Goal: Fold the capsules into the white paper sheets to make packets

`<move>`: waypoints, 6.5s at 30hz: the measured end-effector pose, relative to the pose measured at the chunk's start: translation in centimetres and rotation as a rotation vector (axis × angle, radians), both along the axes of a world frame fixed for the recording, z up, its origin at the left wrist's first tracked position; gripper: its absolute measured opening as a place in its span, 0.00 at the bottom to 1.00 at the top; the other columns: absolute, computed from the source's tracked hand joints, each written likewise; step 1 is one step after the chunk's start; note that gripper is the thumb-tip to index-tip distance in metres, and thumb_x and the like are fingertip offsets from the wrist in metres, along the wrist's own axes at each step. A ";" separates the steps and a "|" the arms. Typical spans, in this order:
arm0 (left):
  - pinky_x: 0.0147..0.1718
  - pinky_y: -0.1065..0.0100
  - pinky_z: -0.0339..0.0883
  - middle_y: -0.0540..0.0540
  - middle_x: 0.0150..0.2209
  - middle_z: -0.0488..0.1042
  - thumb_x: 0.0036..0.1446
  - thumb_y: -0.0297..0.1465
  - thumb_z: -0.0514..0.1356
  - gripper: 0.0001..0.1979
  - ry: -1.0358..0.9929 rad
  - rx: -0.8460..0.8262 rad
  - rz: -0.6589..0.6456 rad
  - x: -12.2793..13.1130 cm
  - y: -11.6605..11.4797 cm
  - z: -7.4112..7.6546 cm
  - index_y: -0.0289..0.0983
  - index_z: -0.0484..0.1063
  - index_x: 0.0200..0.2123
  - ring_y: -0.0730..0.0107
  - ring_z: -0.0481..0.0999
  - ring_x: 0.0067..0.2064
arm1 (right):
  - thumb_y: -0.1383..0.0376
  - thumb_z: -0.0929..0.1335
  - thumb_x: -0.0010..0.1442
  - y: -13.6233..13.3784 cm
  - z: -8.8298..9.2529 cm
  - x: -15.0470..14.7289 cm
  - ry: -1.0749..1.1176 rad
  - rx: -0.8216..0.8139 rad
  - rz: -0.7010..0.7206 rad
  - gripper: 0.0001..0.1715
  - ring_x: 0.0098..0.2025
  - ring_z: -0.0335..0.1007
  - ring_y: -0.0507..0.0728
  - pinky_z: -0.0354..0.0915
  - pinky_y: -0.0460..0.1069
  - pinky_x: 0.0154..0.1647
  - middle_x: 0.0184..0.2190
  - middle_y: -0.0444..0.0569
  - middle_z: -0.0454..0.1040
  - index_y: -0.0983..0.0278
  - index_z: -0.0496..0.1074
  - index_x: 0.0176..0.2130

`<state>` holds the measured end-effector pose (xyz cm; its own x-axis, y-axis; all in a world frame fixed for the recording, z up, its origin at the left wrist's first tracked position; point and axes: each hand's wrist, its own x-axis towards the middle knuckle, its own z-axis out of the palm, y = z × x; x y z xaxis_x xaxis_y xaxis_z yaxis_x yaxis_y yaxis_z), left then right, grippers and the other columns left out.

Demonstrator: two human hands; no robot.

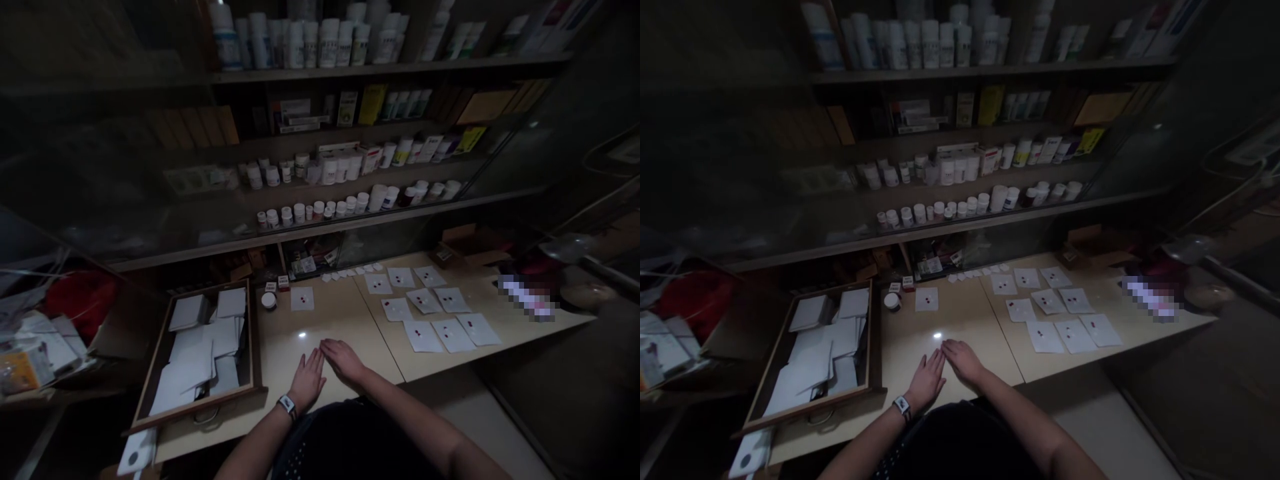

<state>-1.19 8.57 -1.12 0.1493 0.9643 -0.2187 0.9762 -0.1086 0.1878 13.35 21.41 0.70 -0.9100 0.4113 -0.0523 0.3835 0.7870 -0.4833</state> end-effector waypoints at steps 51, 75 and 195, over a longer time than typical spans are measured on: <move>0.62 0.43 0.47 0.40 0.67 0.53 0.61 0.26 0.49 0.22 -0.021 0.067 0.732 9.7 6.9 3.9 0.39 0.66 0.58 0.52 0.47 0.68 | 0.69 0.58 0.62 34.5 1.8 9.6 -0.247 0.316 -0.596 0.20 0.52 0.64 0.66 0.50 0.60 0.54 0.51 0.63 0.70 0.70 0.70 0.49; 0.60 0.37 0.43 0.36 0.65 0.58 0.66 0.37 0.48 0.21 -0.010 -0.024 0.490 -2.8 9.7 5.8 0.38 0.65 0.58 0.50 0.51 0.66 | 0.63 0.64 0.62 9.4 2.4 -5.0 -0.080 0.100 0.217 0.20 0.60 0.58 0.67 0.51 0.62 0.61 0.55 0.62 0.69 0.68 0.71 0.52; 0.42 0.65 0.60 0.42 0.37 0.77 0.62 0.26 0.48 0.12 -0.246 -0.017 0.390 -2.2 4.8 5.5 0.38 0.72 0.35 0.61 0.75 0.41 | 0.68 0.62 0.63 -0.2 1.2 -1.5 -0.045 0.009 -0.282 0.12 0.46 0.65 0.59 0.60 0.51 0.47 0.41 0.54 0.73 0.66 0.75 0.37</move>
<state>-3.34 13.38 4.43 -0.1747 0.9553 -0.2385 0.8697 0.2633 0.4174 11.84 21.18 1.89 -0.7566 0.6482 -0.0854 0.6087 0.6507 -0.4539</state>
